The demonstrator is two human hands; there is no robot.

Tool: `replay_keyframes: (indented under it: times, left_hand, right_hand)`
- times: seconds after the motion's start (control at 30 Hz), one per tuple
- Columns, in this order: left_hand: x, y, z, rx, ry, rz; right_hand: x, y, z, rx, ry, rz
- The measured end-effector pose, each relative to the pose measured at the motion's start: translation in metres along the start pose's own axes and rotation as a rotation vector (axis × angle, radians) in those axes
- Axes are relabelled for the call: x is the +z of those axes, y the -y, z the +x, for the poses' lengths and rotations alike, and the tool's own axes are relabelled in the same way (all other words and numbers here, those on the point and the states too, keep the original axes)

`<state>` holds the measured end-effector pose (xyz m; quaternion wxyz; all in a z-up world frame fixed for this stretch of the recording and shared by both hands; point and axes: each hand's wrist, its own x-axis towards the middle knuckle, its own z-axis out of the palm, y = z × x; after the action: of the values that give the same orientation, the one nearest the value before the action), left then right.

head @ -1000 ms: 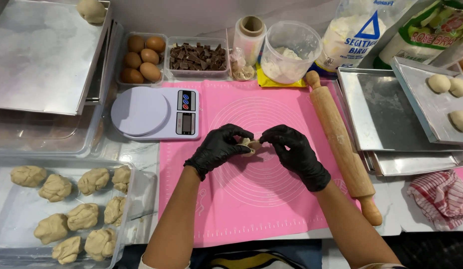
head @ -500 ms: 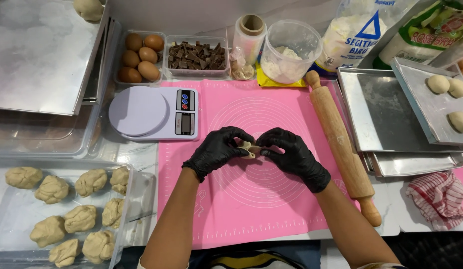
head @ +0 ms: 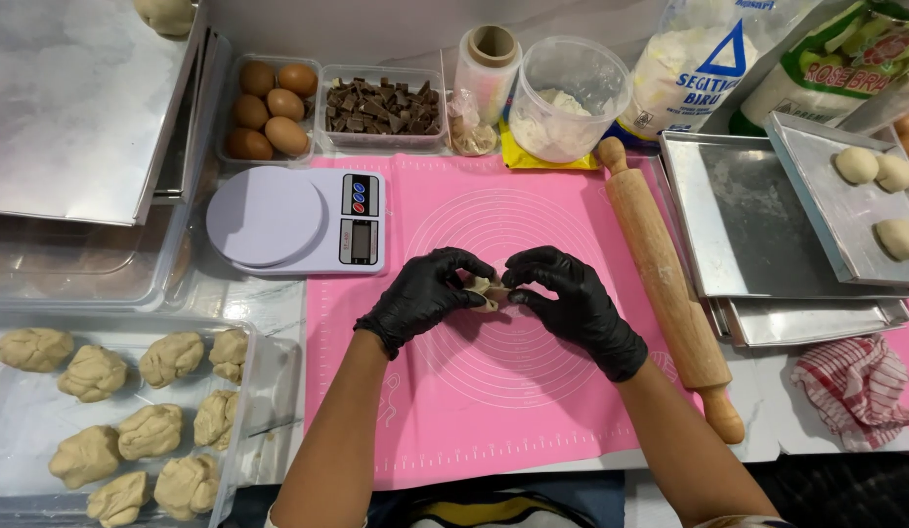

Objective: Rolling out and shaping small portions of dough on a silicone mat using a rolling pin and hands.

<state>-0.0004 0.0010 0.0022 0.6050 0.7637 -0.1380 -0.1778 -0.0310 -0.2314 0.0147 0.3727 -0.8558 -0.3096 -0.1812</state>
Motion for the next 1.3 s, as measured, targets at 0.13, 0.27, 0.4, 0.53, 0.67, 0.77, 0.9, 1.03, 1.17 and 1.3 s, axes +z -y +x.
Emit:
replay_keyframes:
  times: [0.13,0.27,0.4,0.53,0.67,0.77,0.9,1.03,1.17,1.3]
  left_hand:
    - [-0.002,-0.012,-0.006,0.001,-0.008,-0.017]
    - [0.001,-0.001,-0.001,0.06,0.006,0.013]
    - [0.001,-0.015,-0.01,0.045,0.011,-0.024]
    - [0.005,-0.008,-0.008,0.087,0.016,0.044]
    - [0.014,0.002,-0.007,0.175,0.07,0.417]
    - [0.019,0.004,-0.01,0.166,0.052,0.553]
    - [0.019,0.005,-0.011,0.171,0.037,0.596]
    - [0.019,0.004,-0.01,0.177,0.039,0.554]
    - [0.015,-0.003,-0.009,0.183,0.048,0.488]
    - [0.013,0.008,-0.003,0.204,0.046,0.413]
  right_hand:
    - [0.004,-0.009,-0.005,0.021,0.049,-0.021]
    - [0.007,-0.013,-0.008,0.039,0.062,0.017]
    - [0.01,-0.016,-0.01,0.075,0.063,-0.015]
    - [0.011,-0.021,-0.014,0.092,0.065,-0.072]
    - [0.011,-0.028,-0.018,0.079,0.118,-0.01]
    - [0.006,-0.009,-0.009,0.057,0.121,-0.001]
    - [0.003,0.001,-0.004,0.047,0.125,0.003]
    - [0.0,0.008,-0.001,-0.007,0.097,-0.169]
    - [0.005,0.003,-0.005,0.04,0.07,-0.212]
    - [0.011,-0.007,-0.012,0.096,0.091,-0.084]
